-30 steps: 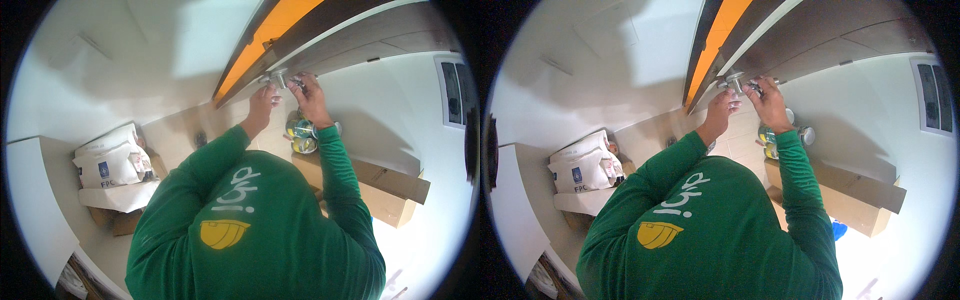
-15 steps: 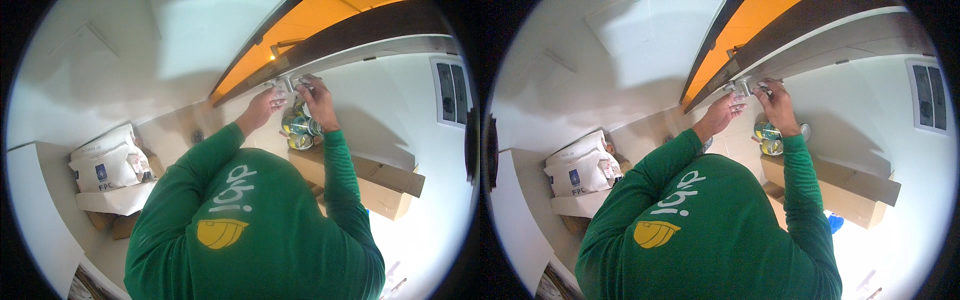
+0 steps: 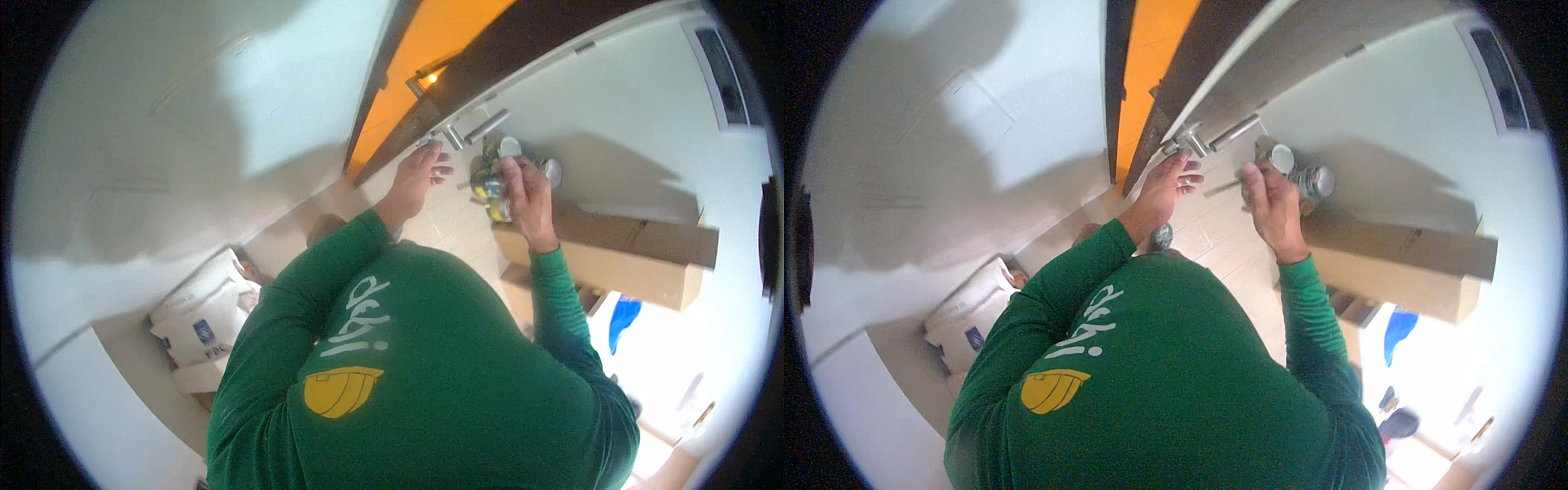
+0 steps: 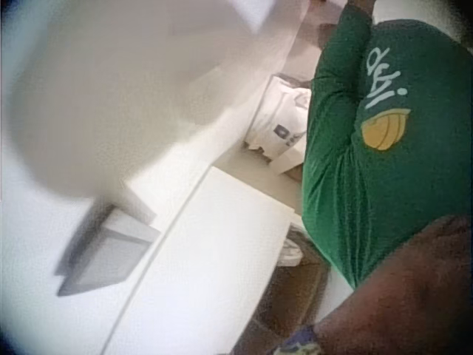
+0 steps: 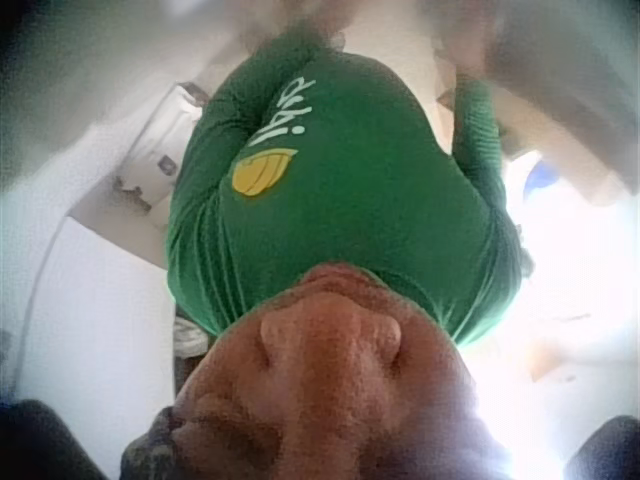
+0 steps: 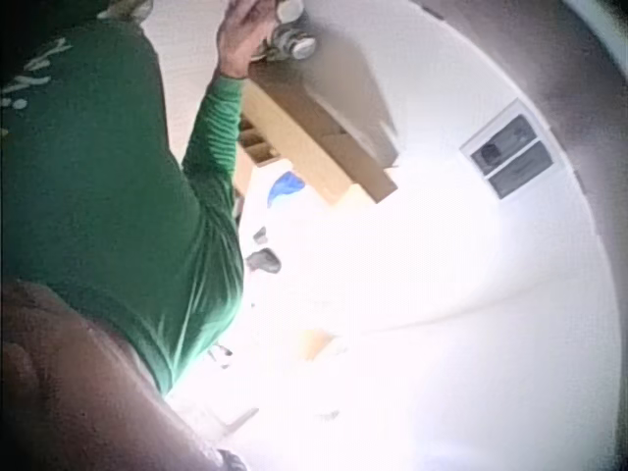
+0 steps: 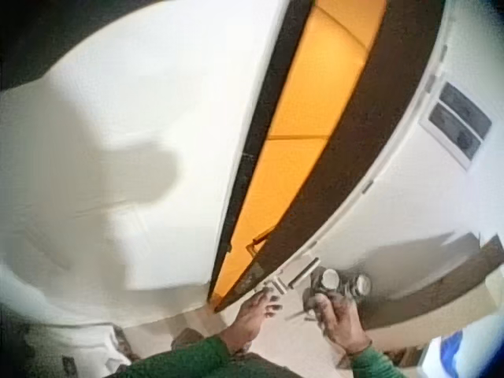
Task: The person installs a door handle on a white door using a screwdriver, then moves around the room to pick up slippers, a plastic sheet, and small jars, placing them on a countertop.
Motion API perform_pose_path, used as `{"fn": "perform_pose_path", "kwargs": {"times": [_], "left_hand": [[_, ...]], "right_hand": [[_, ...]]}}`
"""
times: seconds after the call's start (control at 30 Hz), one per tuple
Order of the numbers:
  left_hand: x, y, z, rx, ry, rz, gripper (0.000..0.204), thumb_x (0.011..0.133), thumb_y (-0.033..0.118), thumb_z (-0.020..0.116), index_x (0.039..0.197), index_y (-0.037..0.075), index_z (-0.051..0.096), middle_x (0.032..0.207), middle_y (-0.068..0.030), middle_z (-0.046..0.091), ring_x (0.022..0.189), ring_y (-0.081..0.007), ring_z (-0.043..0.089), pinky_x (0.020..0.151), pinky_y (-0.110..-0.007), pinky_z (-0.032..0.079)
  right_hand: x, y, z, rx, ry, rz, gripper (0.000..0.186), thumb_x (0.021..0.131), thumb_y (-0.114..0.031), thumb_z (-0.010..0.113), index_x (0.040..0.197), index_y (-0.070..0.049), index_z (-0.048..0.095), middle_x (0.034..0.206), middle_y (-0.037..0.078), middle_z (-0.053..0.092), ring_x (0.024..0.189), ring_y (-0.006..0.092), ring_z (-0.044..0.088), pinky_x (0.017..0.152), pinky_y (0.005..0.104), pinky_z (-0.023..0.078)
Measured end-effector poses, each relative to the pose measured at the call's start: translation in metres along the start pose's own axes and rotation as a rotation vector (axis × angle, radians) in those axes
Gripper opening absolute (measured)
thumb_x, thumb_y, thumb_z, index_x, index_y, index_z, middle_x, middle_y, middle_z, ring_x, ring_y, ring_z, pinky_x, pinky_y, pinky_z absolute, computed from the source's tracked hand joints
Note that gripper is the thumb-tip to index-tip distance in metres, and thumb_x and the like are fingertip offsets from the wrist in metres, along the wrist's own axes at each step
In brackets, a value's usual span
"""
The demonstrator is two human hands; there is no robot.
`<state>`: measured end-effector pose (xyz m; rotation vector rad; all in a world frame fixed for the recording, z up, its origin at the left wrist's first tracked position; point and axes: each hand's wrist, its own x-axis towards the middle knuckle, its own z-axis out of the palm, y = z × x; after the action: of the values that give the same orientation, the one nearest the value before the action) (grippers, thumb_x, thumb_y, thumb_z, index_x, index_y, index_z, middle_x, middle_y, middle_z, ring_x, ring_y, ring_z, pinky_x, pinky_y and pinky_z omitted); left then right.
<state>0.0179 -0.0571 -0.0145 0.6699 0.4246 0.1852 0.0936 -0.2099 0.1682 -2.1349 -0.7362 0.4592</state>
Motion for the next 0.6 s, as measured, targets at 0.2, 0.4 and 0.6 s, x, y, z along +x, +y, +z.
{"fn": "perform_pose_path", "kwargs": {"times": [0.2,0.4,0.6], "left_hand": [[0.0,0.014,-0.008,0.045,-0.066,-0.196,0.04,0.104,0.04,0.054,0.13,0.009,0.053,0.109,-0.0076,0.066,0.093,-0.0179,0.067,0.076,-0.031,0.051],[0.0,0.013,-0.016,0.176,-0.26,-0.089,0.04,0.105,0.041,0.05,0.132,0.011,0.048,0.114,-0.0085,0.064,0.096,-0.0183,0.063,0.08,-0.033,0.049],[-0.005,0.013,-0.006,0.114,-0.274,-0.283,0.056,0.105,0.047,0.049,0.146,0.012,0.035,0.126,-0.0124,0.058,0.101,-0.0249,0.063,0.09,-0.037,0.049]], "right_hand": [[-0.031,-0.017,0.06,0.061,0.243,-0.026,0.024,0.099,-0.015,0.065,0.113,0.004,0.067,0.089,0.008,0.071,0.075,0.0111,0.065,0.068,0.0269,0.055],[-0.059,-0.041,0.133,-0.059,0.562,0.06,0.026,0.093,-0.012,0.066,0.115,0.001,0.068,0.082,0.021,0.07,0.063,0.0225,0.068,0.062,0.0332,0.053],[-0.086,-0.037,0.174,0.155,0.776,0.197,0.026,0.096,-0.009,0.061,0.118,0.003,0.067,0.084,0.015,0.071,0.071,0.0148,0.068,0.065,0.0304,0.053]]}}
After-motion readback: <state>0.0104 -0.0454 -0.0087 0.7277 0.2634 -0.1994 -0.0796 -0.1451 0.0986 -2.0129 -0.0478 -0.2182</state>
